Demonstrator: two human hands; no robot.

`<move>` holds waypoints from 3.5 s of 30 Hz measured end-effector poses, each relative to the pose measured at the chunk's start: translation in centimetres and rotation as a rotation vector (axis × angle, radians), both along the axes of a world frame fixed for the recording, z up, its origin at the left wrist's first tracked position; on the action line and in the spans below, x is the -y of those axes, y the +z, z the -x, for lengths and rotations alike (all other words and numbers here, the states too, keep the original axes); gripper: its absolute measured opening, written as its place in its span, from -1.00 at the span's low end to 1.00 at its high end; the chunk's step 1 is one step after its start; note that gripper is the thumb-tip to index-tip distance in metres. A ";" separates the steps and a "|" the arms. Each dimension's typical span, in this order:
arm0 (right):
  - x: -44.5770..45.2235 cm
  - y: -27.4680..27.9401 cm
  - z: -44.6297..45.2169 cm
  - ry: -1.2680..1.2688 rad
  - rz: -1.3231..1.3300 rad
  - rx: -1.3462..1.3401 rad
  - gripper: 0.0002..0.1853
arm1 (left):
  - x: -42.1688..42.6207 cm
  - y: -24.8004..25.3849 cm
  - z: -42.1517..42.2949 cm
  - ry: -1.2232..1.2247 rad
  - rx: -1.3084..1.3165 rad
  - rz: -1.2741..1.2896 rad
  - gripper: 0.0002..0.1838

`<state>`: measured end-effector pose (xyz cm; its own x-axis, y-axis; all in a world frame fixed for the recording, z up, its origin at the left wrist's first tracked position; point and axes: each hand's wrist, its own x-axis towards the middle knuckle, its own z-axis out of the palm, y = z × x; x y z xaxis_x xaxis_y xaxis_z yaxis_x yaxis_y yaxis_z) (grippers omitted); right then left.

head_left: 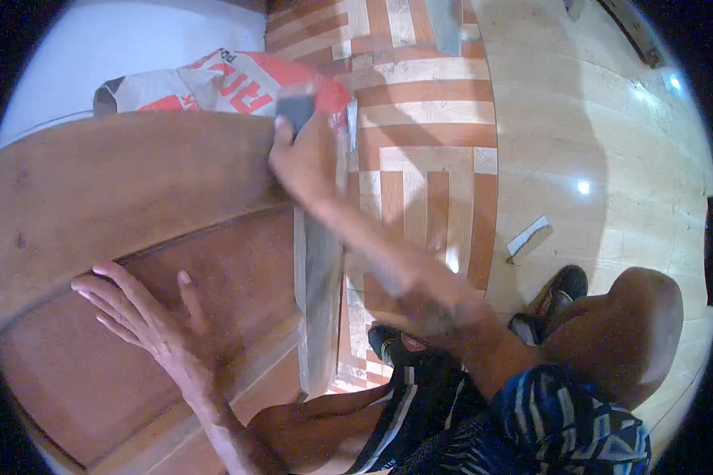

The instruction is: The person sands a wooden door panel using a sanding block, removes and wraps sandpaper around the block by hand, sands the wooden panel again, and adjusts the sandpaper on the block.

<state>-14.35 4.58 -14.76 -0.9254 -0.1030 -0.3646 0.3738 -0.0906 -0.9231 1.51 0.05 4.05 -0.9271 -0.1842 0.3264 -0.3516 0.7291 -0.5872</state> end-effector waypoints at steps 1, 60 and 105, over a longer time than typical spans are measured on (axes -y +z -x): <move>-0.1 1.7 -2.5 -0.015 0.097 -0.130 -0.59 | 0.0 -0.4 0.3 -0.026 -0.046 0.027 -0.02; 0.2 8.1 -6.3 -0.080 0.136 -0.309 -0.64 | -0.8 -0.3 0.2 -0.101 -0.024 -0.015 -0.29; -0.1 3.1 -0.3 0.015 -0.009 -0.097 -0.60 | -0.8 -0.3 0.5 -0.018 0.017 -0.046 -0.23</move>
<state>-14.08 4.68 -11.62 -0.9550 -0.1139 -0.2740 0.2834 -0.0768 -0.9559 1.06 0.84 3.70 -0.9357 -0.1815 0.3025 -0.3284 0.7614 -0.5589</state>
